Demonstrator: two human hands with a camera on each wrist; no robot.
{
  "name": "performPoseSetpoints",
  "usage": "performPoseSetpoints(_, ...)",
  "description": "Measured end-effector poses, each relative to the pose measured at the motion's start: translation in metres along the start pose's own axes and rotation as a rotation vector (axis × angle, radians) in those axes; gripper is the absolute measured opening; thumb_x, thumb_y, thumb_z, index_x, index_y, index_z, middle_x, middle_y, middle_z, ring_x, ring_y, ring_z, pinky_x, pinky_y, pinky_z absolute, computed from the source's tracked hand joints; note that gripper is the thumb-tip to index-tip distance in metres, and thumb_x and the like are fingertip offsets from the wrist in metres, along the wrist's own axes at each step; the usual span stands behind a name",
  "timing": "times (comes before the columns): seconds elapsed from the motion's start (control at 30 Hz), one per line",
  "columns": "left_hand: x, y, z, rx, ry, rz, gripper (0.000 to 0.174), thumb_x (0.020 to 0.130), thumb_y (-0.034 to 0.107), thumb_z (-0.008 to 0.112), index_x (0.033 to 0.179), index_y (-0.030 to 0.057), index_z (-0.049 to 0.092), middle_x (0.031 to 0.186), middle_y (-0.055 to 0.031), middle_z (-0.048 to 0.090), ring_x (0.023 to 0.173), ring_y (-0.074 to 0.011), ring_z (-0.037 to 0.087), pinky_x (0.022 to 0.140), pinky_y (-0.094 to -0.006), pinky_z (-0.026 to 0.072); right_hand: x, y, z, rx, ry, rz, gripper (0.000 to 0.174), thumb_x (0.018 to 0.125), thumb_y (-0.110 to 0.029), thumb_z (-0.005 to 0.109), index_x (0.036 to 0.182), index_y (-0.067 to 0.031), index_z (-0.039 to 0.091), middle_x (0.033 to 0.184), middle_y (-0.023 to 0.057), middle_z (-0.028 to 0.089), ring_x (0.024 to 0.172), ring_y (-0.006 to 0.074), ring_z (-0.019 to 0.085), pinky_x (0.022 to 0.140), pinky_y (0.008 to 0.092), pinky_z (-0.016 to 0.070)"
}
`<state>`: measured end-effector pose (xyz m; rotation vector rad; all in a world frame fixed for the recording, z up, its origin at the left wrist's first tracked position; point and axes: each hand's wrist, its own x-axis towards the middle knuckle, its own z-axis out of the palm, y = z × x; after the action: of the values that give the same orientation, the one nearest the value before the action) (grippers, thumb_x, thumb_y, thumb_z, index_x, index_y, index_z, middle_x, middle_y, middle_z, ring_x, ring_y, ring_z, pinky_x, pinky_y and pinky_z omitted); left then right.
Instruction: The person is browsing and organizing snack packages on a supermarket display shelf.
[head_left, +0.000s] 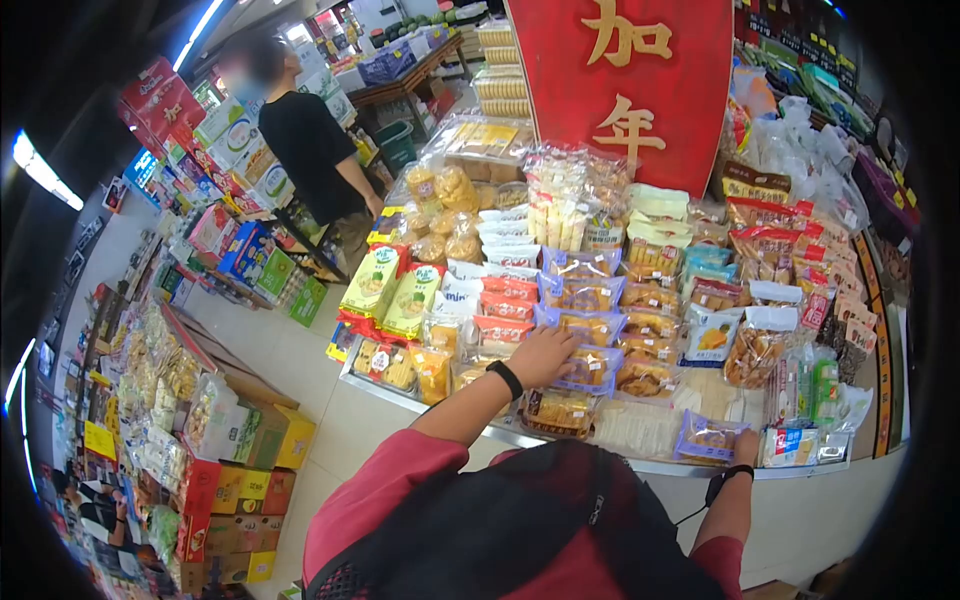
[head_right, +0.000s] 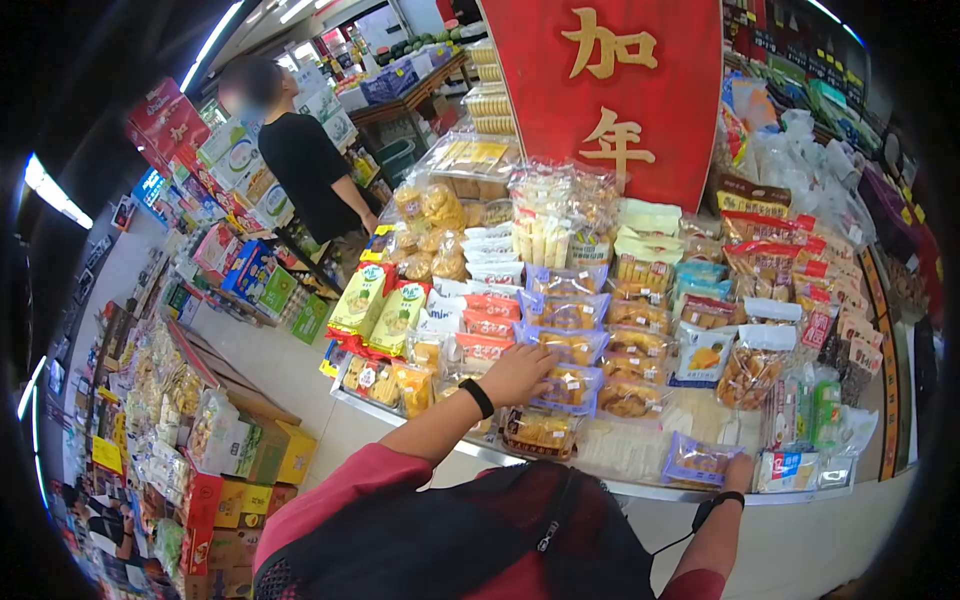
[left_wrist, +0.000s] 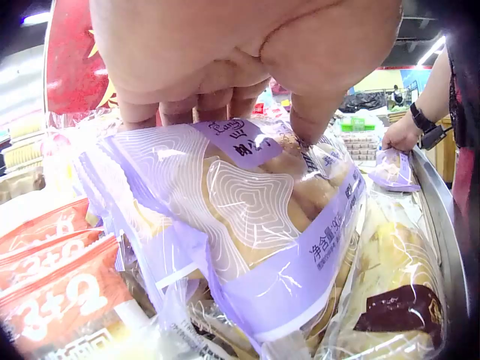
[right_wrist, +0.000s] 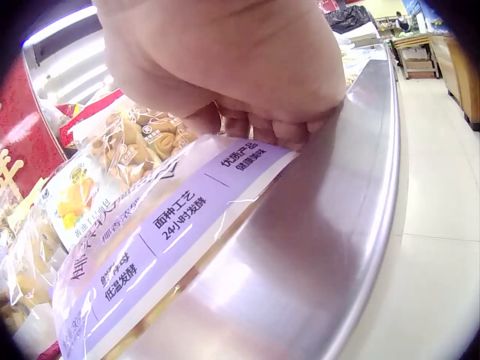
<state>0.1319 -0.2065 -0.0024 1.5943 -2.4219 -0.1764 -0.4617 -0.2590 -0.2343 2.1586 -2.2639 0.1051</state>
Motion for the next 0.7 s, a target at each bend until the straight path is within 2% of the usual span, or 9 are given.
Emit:
performPoseSetpoints(0.1,0.001,0.002,-0.001,0.007,0.018,0.004,0.044,0.082,0.025,0.064,0.119,0.0043,0.053,0.11,-0.013,0.059,0.106,-0.031,0.054,0.092,-0.0438,0.0406,0.005,0.004,0.018,-0.006,-0.013,0.041,0.011,0.078,-0.008,0.056,0.077,-0.0006,0.064,0.081,0.0204,0.063,0.077,0.0361,0.062,0.071,0.0456,0.0507)
performPoseSetpoints(0.2,0.001,0.003,0.001,-0.026,-0.006,-0.031,0.04,0.083,0.021,0.062,0.118,0.005,0.053,0.113,-0.013,0.058,0.108,-0.0308,0.053,0.093,-0.0438,0.04,0.005,0.008,0.019,-0.132,-0.04,-0.261,0.014,0.075,-0.01,0.057,0.072,-0.0003,0.066,0.077,0.0197,0.065,0.075,0.0316,0.064,0.069,0.0429,0.0509)
performPoseSetpoints(0.23,0.0,0.003,0.002,-0.026,0.0,-0.025,0.04,0.083,0.021,0.062,0.118,0.005,0.053,0.113,-0.013,0.058,0.108,-0.0308,0.053,0.093,-0.0438,0.04,0.002,0.005,0.013,-0.134,-0.033,-0.257,0.014,0.075,-0.01,0.057,0.072,-0.0003,0.066,0.077,0.0197,0.065,0.075,0.0316,0.064,0.069,0.0429,0.0509)
performPoseSetpoints(0.3,-0.002,0.005,0.002,-0.008,0.029,-0.031,0.04,0.084,0.02,0.061,0.119,0.0046,0.053,0.113,-0.0131,0.058,0.108,-0.0316,0.053,0.093,-0.044,0.0396,-0.01,-0.031,-0.033,0.838,-0.104,0.352,0.015,0.073,-0.01,0.056,0.073,0.0022,0.066,0.073,0.0198,0.064,0.07,0.0267,0.064,0.066,0.0404,0.0494)
performPoseSetpoints(0.37,-0.002,0.016,-0.004,-0.011,0.037,-0.048,0.04,0.084,0.019,0.061,0.121,0.0039,0.052,0.114,-0.0134,0.057,0.109,-0.0324,0.052,0.094,-0.0442,0.0391,-0.012,-0.034,-0.043,0.853,-0.083,0.279,0.016,0.071,-0.008,0.053,0.074,0.0028,0.064,0.068,0.0145,0.062,0.064,0.0216,0.06,0.061,0.0374,0.0467)
performPoseSetpoints(0.43,-0.003,0.031,-0.008,-0.001,0.126,-0.098,0.041,0.084,0.018,0.061,0.121,0.0031,0.052,0.115,-0.0134,0.057,0.109,-0.0327,0.052,0.094,-0.0444,0.0389,-0.015,-0.04,-0.05,1.076,-0.179,0.435,0.013,0.072,-0.007,0.053,0.075,0.0013,0.063,0.064,0.0081,0.059,0.061,0.0187,0.055,0.058,0.0346,0.0446)
performPoseSetpoints(0.47,-0.001,0.045,-0.017,0.002,0.145,-0.098,0.042,0.084,0.017,0.061,0.122,0.0022,0.052,0.116,-0.0149,0.057,0.109,-0.0336,0.051,0.095,-0.0446,0.0393,-0.019,-0.046,-0.068,1.067,-0.2,0.387,0.01,0.076,-0.007,0.054,0.076,0.0,0.062,0.066,0.0037,0.057,0.063,0.0155,0.052,0.059,0.0309,0.0428)
performPoseSetpoints(0.57,0.005,0.072,-0.017,-0.048,0.253,-0.028,0.044,0.083,0.016,0.062,0.123,0.0015,0.051,0.117,-0.0168,0.056,0.111,-0.0345,0.05,0.096,-0.0449,0.0391,-0.018,-0.028,-0.043,1.254,-0.126,0.283,0.009,0.078,-0.008,0.055,0.077,-0.0006,0.06,0.07,0.0036,0.057,0.067,0.0137,0.051,0.063,0.0292,0.0423)
performPoseSetpoints(0.7,0.019,0.123,-0.022,-0.129,0.197,-0.038,0.046,0.082,0.017,0.063,0.124,0.0005,0.051,0.119,-0.0182,0.055,0.114,-0.0352,0.049,0.098,-0.0451,0.0386,-0.026,-0.056,-0.129,1.296,-0.124,0.155,0.005,0.084,-0.005,0.052,0.084,-0.0027,0.056,0.077,-0.0001,0.052,0.074,0.0102,0.047,0.069,0.0256,0.0401)
